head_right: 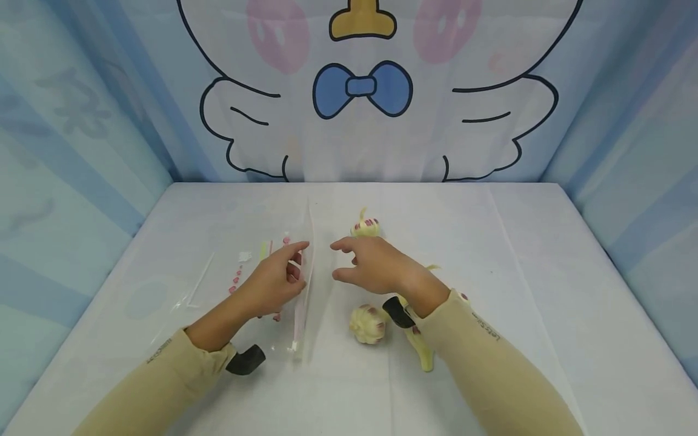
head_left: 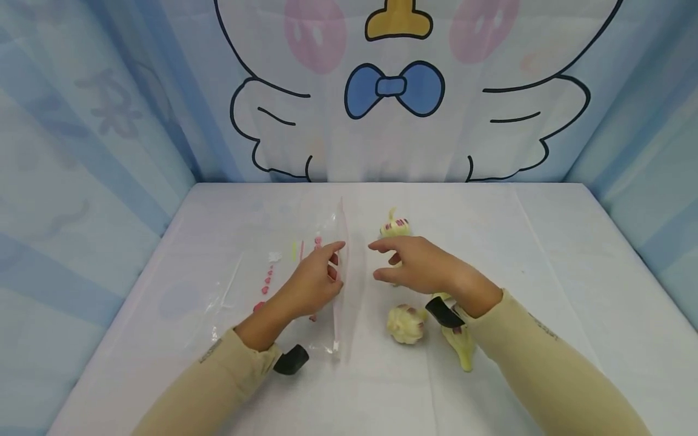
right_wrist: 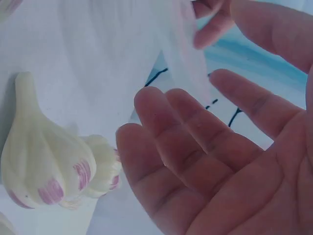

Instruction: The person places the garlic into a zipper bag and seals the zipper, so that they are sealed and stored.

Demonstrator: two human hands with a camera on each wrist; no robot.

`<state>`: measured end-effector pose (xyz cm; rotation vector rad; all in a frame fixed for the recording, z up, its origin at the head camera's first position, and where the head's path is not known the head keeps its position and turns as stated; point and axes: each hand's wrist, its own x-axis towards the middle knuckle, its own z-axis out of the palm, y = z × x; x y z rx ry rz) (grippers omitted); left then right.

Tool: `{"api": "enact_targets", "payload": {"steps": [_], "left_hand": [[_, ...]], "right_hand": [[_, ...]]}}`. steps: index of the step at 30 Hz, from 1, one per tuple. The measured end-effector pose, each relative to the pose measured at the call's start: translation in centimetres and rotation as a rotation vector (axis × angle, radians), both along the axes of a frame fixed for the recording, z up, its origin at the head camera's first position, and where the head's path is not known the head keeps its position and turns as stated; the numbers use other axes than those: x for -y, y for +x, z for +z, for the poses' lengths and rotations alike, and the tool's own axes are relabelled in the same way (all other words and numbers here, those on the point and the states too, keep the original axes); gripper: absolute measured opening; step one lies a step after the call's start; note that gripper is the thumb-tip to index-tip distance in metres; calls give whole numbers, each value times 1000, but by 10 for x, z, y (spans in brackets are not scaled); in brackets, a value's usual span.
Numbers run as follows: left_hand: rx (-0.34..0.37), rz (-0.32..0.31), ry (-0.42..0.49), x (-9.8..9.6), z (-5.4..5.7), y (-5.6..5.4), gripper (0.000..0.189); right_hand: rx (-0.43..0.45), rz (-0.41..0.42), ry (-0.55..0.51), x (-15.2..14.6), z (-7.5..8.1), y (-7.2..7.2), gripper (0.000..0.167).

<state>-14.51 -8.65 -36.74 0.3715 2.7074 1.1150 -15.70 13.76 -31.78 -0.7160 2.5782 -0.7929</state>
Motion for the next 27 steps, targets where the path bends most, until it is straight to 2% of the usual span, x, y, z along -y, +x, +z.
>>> {"api": "enact_targets", "payload": {"steps": [13,17,22,27], "left_hand": [[8,-24,67,-8,17,6,88],[-15,-36,59,-10,22,9,90],[-47,-48,54,-10,25,11,89],[-143,-80,36,-5,29,11,84]], "right_hand": [[-75,10,-175,22,-11,-1,59],[-69,-6,-197,27,-12,1,59],[-65,-76,-201,32,-14,3,55],[-103,-140,-190,33,-15,4,52]]}}
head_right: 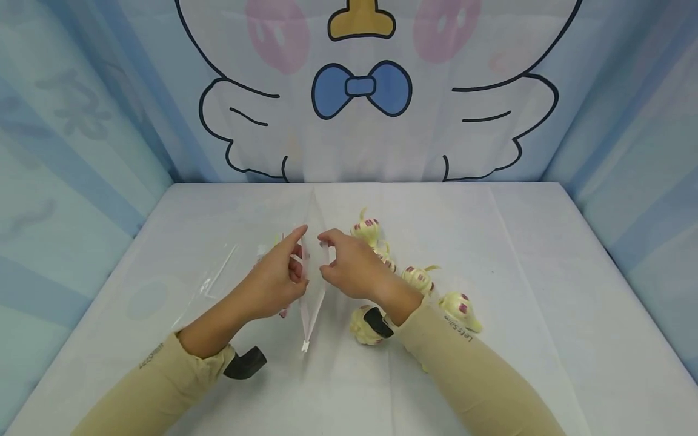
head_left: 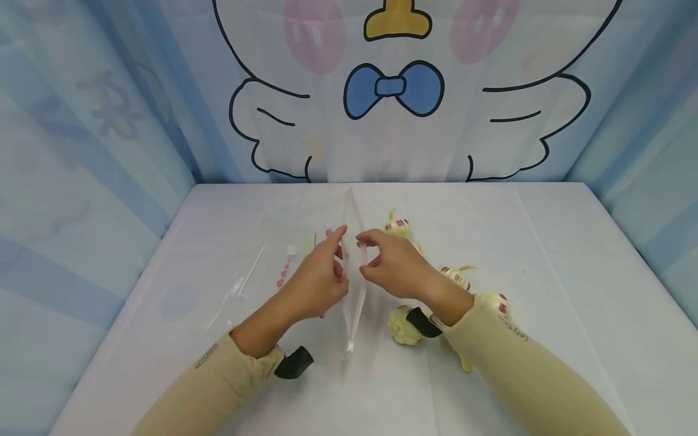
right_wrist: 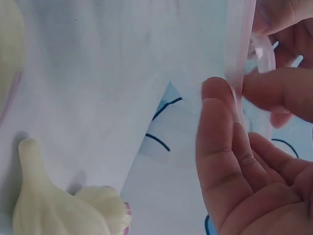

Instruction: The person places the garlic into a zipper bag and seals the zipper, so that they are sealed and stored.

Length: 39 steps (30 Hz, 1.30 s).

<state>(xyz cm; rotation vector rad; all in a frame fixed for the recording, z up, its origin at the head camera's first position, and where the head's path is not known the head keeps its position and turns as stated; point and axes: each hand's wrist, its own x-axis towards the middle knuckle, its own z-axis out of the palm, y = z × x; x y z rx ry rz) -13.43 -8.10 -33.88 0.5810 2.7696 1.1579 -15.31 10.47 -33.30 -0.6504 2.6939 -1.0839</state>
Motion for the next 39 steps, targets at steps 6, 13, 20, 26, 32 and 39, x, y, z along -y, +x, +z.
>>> {"api": "enact_targets", "payload": {"steps": [6,13,20,26,32,39], "left_hand": [[-46,14,-1,6,6,4,77],[-59,48,12,10,13,7,68],[-82,69,13,16,22,11,75],[-241,99,-20,19,23,12,80],[-371,127,-46,20,21,12,79],[-396,213,-170,22,24,14,75]], "right_hand": [[-47,-52,42,-2,-2,-1,52],[-77,-48,78,-5,-4,-1,54],[-22,-68,87,-11,-4,-4,60],[0,-80,95,-13,-3,-4,65],[-3,-93,108,-13,-4,-4,67],[-72,-96,123,-16,-5,-6,65]]}}
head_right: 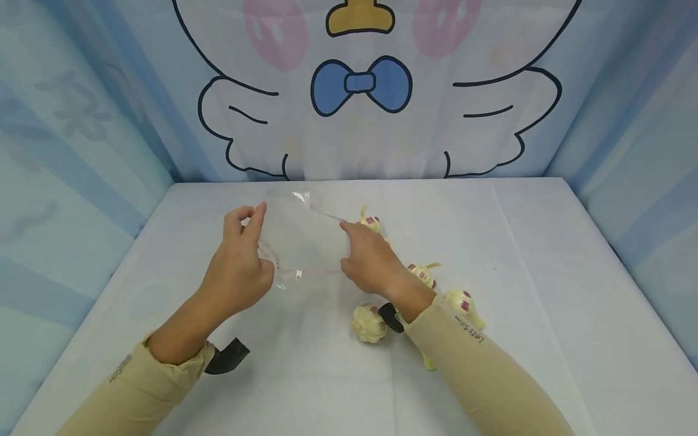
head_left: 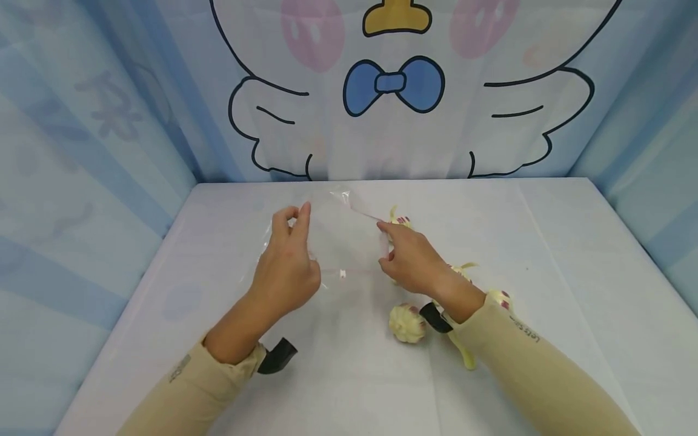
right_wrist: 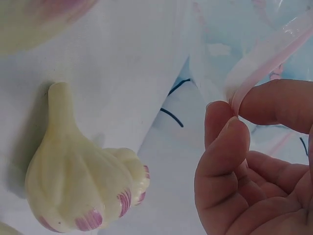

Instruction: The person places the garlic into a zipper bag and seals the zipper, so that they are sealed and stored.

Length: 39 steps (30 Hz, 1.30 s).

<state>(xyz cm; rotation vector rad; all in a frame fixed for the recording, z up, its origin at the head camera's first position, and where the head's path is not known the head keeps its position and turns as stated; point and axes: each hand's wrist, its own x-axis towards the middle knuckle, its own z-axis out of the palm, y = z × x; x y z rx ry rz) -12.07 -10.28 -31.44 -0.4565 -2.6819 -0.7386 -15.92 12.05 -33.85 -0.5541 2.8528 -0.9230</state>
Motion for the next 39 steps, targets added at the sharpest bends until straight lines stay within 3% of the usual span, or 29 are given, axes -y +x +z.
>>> {"api": "enact_targets", "payload": {"steps": [5,7,10,17,22,26,33,39], "left_hand": [[-90,52,-210,0,-1,1,69],[-122,55,-247,1,-2,1,69],[-110,13,-183,1,-4,1,69],[-7,-189,110,8,-6,-4,70],[28,-274,146,15,-1,-4,78],[57,-282,145,20,4,-3,81],[178,-281,182,20,8,-3,92],[221,-282,177,19,8,-4,99]], "right_hand": [[-19,-4,-3,0,0,-1,65],[-26,1,-6,1,0,0,66],[-35,15,-9,2,-1,0,67],[-90,41,-40,-1,-1,0,67],[-83,23,-68,-5,-3,-1,66],[-66,17,-88,-7,-5,-1,64],[-33,30,-132,-8,-5,1,57],[-40,36,-135,-6,-5,1,54]]}}
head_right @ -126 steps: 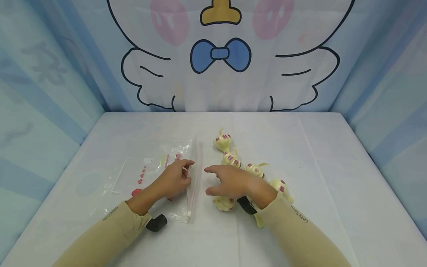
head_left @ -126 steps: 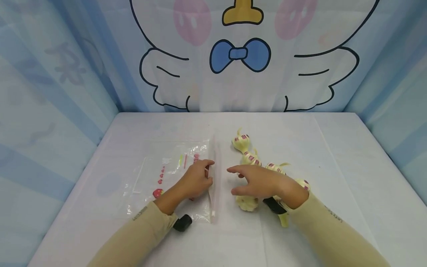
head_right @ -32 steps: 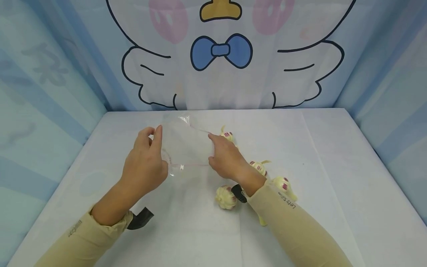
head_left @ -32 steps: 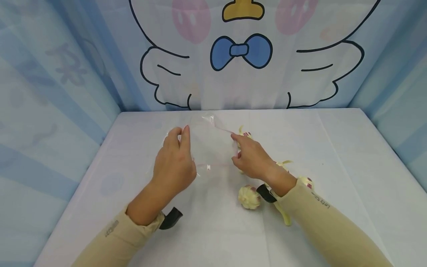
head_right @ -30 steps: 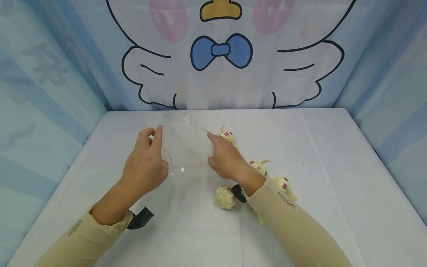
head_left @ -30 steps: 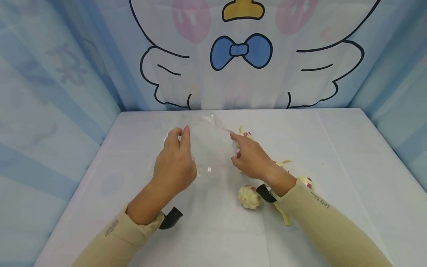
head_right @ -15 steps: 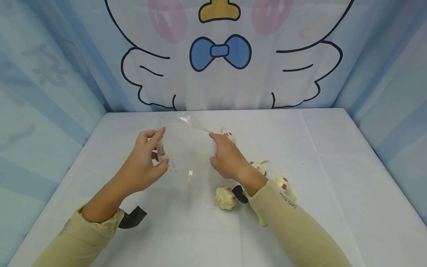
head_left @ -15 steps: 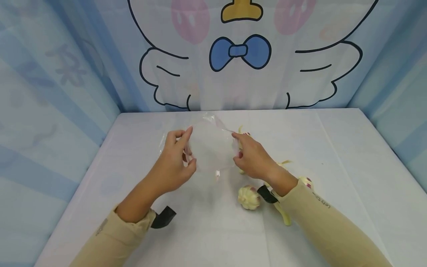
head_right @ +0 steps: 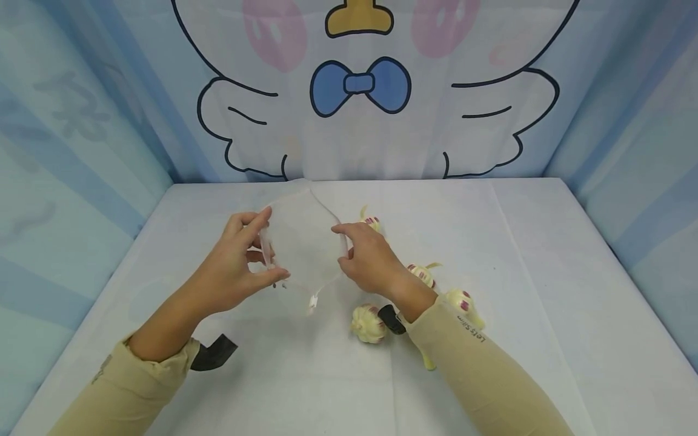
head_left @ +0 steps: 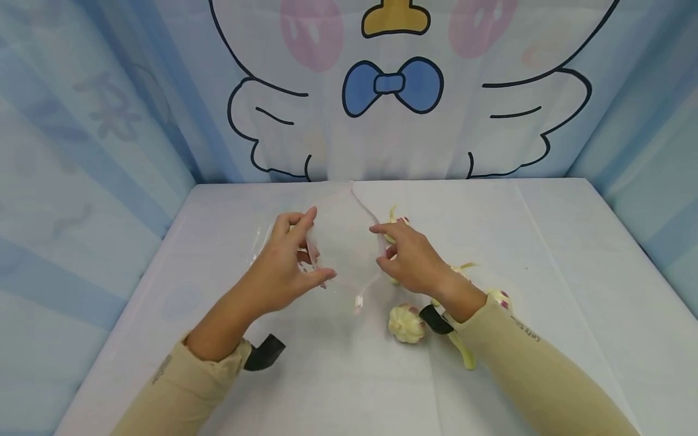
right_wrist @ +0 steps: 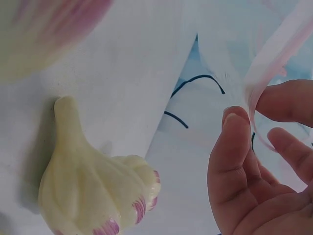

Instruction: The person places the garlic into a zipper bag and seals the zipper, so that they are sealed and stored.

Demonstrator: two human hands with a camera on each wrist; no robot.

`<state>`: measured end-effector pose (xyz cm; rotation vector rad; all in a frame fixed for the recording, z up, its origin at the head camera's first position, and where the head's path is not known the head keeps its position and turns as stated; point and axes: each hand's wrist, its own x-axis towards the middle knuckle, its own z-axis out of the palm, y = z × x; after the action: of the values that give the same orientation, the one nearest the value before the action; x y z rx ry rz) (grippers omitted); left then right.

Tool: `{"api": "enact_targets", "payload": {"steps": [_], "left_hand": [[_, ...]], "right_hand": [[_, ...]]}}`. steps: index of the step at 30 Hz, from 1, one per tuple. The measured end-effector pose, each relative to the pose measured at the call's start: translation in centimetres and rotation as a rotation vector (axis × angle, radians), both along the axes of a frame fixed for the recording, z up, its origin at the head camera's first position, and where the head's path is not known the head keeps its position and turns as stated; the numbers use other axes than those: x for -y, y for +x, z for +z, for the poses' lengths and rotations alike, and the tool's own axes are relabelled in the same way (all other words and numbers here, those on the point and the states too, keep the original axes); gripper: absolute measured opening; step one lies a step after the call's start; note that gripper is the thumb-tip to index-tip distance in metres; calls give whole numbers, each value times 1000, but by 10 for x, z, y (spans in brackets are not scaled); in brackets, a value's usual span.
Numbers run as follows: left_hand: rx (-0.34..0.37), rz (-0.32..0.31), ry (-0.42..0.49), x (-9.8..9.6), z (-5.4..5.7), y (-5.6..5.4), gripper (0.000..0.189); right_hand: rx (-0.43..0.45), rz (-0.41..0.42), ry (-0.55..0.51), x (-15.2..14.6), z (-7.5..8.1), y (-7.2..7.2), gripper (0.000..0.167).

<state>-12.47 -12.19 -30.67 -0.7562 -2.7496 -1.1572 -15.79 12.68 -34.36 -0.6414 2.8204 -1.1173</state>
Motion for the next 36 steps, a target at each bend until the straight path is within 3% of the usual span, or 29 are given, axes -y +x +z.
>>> {"api": "enact_targets", "payload": {"steps": [12,22,28,36], "left_hand": [[33,-1,-21,-1,0,-4,101],[43,-6,-18,-2,0,-6,102],[41,-10,-15,-1,0,-7,101],[35,-15,-14,0,-2,-7,100]], "right_hand": [[-112,36,-62,0,1,2,57],[2,9,-18,-21,15,12,53],[88,61,72,-39,13,23,53],[148,191,158,-51,5,36,52]]}}
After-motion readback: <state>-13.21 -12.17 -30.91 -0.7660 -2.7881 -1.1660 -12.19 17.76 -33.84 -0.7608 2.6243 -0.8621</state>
